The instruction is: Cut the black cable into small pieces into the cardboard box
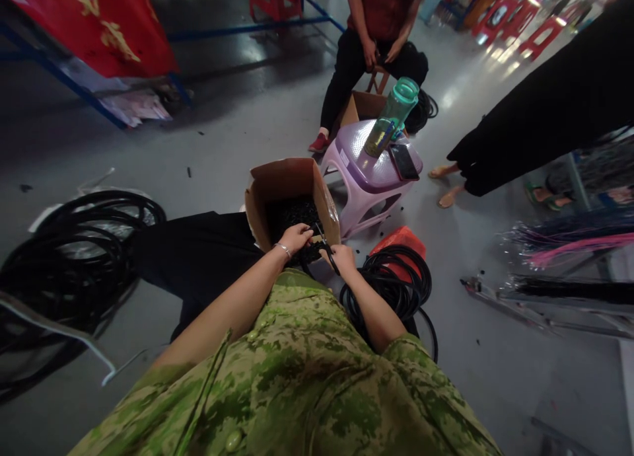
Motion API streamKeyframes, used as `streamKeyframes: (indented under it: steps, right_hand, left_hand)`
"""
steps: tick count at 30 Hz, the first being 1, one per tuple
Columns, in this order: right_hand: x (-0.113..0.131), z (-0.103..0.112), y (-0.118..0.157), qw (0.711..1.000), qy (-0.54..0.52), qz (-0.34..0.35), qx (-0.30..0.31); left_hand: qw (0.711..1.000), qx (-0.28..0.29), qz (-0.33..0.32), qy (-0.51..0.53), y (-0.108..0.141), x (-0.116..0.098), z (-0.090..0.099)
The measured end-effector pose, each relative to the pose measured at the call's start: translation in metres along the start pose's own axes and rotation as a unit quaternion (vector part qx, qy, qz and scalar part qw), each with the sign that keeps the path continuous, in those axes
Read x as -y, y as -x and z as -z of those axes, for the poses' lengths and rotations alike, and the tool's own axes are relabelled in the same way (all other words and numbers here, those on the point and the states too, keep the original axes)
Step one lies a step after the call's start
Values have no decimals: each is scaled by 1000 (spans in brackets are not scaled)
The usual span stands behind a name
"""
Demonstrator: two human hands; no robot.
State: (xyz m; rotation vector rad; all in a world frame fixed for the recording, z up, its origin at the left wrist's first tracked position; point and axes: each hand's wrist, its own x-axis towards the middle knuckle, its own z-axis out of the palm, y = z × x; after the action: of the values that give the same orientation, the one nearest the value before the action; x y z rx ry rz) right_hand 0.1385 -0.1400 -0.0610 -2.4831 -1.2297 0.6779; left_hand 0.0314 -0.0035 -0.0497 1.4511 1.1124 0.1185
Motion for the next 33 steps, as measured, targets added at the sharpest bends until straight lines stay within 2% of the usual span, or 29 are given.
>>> streamKeyframes:
  steps: [8,13,22,28,33]
  right_hand:
    - [4,5,-1,1000,12,-22,19]
    - [10,16,-11,996,-40,-21,81]
    - [14,24,-33,993,-30,3,117]
    - [12,24,-24,998,24,0,64]
    - [10,15,-14,999,35,4,10]
  left_hand:
    - [999,-8,-27,-40,-2,4,2]
    - [995,-6,-76,-60,-2,6,4]
    - [974,-1,-127,-187,11,-9,12]
    - [977,4,-133,-168,7,-7,12]
    - [982,4,-104,-159,0,0,10]
